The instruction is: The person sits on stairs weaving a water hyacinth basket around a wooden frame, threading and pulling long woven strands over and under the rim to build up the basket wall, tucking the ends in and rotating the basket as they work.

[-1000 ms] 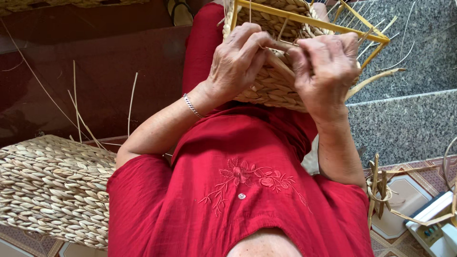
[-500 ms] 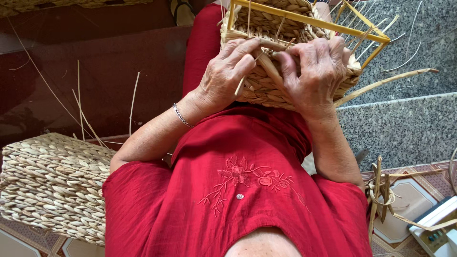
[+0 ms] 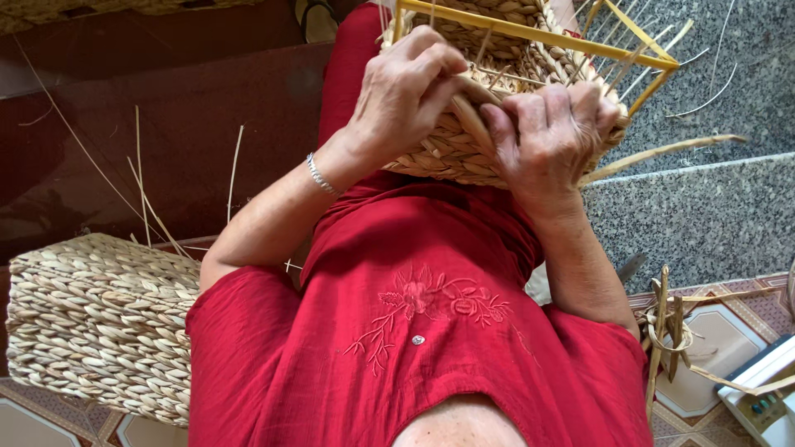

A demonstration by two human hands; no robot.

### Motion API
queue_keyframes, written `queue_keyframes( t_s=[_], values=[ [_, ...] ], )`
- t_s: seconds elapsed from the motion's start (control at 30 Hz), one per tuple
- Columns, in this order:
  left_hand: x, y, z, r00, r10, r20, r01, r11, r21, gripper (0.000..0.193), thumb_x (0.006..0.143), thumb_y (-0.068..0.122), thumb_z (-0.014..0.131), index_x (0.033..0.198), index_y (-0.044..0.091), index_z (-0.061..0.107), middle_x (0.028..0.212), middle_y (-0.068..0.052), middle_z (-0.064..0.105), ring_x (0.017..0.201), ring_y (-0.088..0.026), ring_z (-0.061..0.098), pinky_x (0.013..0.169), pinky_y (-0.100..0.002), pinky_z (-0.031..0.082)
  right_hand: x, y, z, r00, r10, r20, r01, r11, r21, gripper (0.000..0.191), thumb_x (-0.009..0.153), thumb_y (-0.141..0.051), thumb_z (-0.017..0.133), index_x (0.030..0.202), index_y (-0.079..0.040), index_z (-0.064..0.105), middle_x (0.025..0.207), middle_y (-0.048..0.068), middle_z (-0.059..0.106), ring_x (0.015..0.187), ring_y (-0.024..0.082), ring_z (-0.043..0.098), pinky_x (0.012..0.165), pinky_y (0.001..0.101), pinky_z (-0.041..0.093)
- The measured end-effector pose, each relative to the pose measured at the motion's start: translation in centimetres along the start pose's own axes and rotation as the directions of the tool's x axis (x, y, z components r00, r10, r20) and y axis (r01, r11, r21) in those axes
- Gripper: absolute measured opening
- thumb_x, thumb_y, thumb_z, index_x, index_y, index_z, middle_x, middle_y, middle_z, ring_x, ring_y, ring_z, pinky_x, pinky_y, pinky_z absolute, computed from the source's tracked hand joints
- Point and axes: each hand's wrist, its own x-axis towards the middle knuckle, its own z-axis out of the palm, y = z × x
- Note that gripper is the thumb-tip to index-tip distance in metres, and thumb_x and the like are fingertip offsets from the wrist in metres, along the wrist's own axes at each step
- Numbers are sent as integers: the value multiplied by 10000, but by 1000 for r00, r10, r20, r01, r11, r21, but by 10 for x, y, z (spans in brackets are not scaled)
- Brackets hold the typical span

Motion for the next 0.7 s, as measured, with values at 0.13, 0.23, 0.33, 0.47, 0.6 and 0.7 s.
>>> queue_keyframes(
  t_s=[0.13, 0.23, 0.33, 0.47, 0.6, 0.7],
  values=[
    [-7, 2, 6, 1000, -3, -6, 3, 996, 85, 101, 947, 7, 697, 1018, 65, 656, 1062, -102, 687, 982, -284, 697, 815, -400, 566, -11, 0, -3, 1000, -1, -21, 2, 998, 61, 192, 1014, -249, 816, 1033, -130, 666, 1023, 44, 630, 1015, 281, 560, 982, 470, 358],
    [-6, 5, 13, 997, -40, 61, 24, 969, 245, 188, 929, -31, 655, 1041, 116, 687, 1024, -62, 714, 949, -285, 687, 796, -414, 559, -29, 0, -7, 999, 32, -28, -29, 994, 106, 203, 1064, -248, 811, 1027, -112, 664, 992, 61, 634, 967, 285, 593, 920, 447, 414],
    [-12, 11, 5, 991, 2, 134, -53, 925, 376, 293, 893, -47, 636, 1108, 140, 702, 1063, -73, 714, 985, -296, 689, 829, -422, 555, -67, -4, -25, 988, 154, -24, -145, 964, 224, 198, 1109, -256, 728, 1025, -91, 659, 966, 60, 657, 902, 282, 625, 842, 396, 469],
    [-35, 19, -19, 981, -6, 193, -34, 978, 205, 280, 903, -76, 651, 1162, 23, 699, 1174, -152, 725, 1084, -311, 715, 945, -400, 572, -145, -21, -60, 931, 357, 77, -365, 900, 240, 260, 1100, -302, 686, 946, -92, 681, 837, 66, 662, 763, 295, 644, 717, 430, 464],
    [-45, 26, -26, 981, -108, 163, 85, 987, 138, 294, 986, -127, 588, 1227, -24, 721, 1106, -107, 734, 944, -172, 710, 836, -271, 576, -233, -44, -65, 762, 542, 355, -572, 820, -24, 425, 968, -424, 734, 690, -105, 700, 584, 89, 644, 602, 282, 651, 692, 497, 526],
    [-41, 36, -30, 952, -269, 144, 256, 961, 100, 143, 1039, -103, 672, 1167, -51, 707, 924, -64, 679, 710, -76, 545, 608, -217, 403, -308, -33, -58, 409, 677, 612, -776, 611, -156, 379, 987, -428, 738, 750, -133, 753, 670, 144, 702, 641, 334, 682, 592, 474, 523]
  ],
)
